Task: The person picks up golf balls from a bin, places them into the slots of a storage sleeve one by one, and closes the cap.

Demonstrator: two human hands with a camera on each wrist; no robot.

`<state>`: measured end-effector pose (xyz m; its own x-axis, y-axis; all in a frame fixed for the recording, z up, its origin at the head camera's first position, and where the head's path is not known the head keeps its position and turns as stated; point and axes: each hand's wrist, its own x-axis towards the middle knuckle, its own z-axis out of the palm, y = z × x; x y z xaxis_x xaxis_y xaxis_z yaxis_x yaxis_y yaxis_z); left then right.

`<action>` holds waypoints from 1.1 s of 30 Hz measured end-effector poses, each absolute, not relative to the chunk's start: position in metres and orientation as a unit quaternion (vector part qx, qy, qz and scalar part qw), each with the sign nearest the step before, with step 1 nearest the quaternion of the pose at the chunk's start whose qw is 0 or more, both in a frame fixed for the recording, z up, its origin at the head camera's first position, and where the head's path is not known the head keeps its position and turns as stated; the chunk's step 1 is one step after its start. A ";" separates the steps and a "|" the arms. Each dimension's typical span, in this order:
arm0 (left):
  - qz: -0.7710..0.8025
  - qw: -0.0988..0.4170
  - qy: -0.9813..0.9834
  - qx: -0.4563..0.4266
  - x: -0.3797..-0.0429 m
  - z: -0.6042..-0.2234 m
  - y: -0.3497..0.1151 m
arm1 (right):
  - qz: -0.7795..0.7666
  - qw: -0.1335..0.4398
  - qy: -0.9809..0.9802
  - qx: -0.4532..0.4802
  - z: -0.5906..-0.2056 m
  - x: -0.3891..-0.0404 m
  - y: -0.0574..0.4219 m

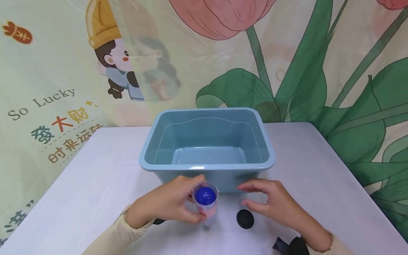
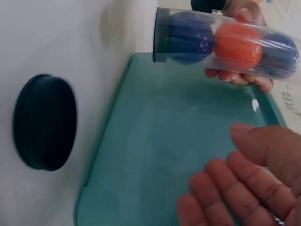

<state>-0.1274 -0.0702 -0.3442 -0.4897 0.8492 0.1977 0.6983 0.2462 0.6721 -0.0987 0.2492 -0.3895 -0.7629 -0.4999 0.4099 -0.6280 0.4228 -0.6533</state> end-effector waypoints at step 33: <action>0.357 0.113 0.817 0.439 -0.141 -0.377 -0.066 | 0.204 -0.087 -0.915 0.336 -0.412 -0.104 0.247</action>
<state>-0.1415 -0.0661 -0.3775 -0.5899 0.7972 0.1286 0.6361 0.3607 0.6821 -0.1038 0.2470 -0.4120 -0.7591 -0.6506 -0.0220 -0.5795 0.6908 -0.4324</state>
